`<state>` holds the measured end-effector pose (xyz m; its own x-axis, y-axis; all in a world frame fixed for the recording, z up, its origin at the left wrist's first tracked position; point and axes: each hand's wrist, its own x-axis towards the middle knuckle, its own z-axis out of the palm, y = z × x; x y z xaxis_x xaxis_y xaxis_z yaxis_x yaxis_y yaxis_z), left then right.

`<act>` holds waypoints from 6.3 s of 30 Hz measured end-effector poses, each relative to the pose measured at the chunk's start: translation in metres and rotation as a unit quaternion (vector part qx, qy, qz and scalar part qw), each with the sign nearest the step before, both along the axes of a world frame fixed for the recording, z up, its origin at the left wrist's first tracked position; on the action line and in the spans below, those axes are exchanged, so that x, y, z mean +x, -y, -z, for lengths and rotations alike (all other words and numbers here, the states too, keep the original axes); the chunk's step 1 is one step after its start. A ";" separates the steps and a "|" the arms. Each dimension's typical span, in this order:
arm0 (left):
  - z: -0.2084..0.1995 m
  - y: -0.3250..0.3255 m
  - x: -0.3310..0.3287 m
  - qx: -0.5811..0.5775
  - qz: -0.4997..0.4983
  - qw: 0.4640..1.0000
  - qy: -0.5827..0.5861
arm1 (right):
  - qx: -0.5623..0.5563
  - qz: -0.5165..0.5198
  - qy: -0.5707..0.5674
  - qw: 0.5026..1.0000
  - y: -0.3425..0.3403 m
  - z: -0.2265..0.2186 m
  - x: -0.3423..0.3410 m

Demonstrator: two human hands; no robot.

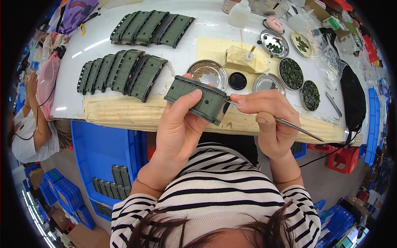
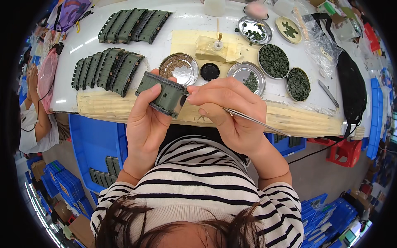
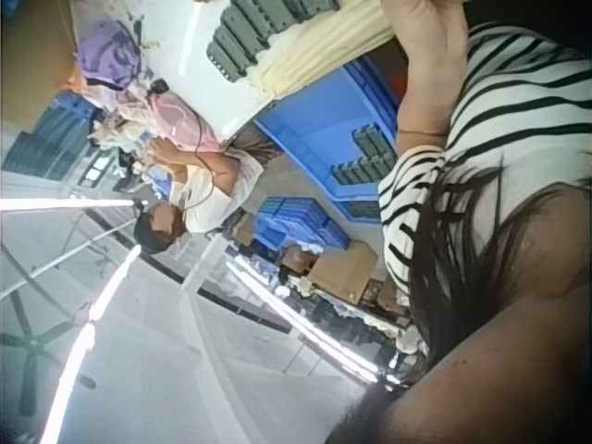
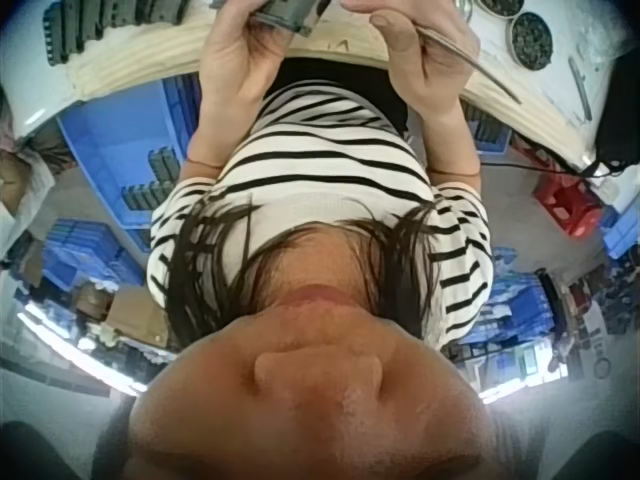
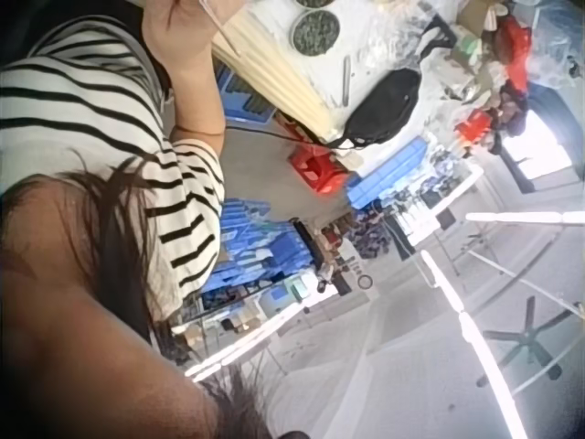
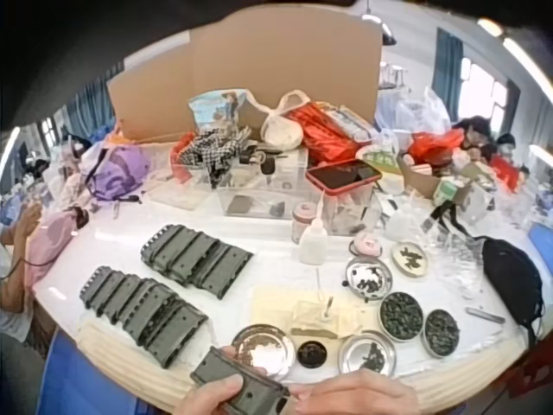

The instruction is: Applying adhesive to small green plastic toy tank parts using a precision applicator tool at a factory workbench.

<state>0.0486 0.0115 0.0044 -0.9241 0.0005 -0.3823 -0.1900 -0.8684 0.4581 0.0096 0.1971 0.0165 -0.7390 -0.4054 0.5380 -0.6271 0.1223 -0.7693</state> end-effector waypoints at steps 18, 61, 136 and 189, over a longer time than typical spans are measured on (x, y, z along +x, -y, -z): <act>0.001 0.001 0.000 0.081 0.000 0.997 -0.003 | -0.015 0.004 -0.048 0.999 0.002 0.005 0.002; 0.001 0.000 0.007 0.112 0.030 0.993 -0.002 | -0.047 -0.019 -0.110 0.993 0.002 0.007 0.007; 0.006 0.010 0.000 0.109 0.089 0.990 -0.017 | -0.042 -0.107 -0.075 0.991 -0.005 -0.003 -0.004; -0.003 0.041 0.007 -0.028 -0.083 0.993 -0.078 | 0.049 0.083 0.102 0.990 0.035 0.018 -0.010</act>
<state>0.0556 -0.0298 0.0075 -0.9576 -0.1737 -0.2300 0.0304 -0.8544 0.5188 -0.0004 0.1623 -0.0015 -0.8885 -0.3129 0.3356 -0.4260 0.2906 -0.8568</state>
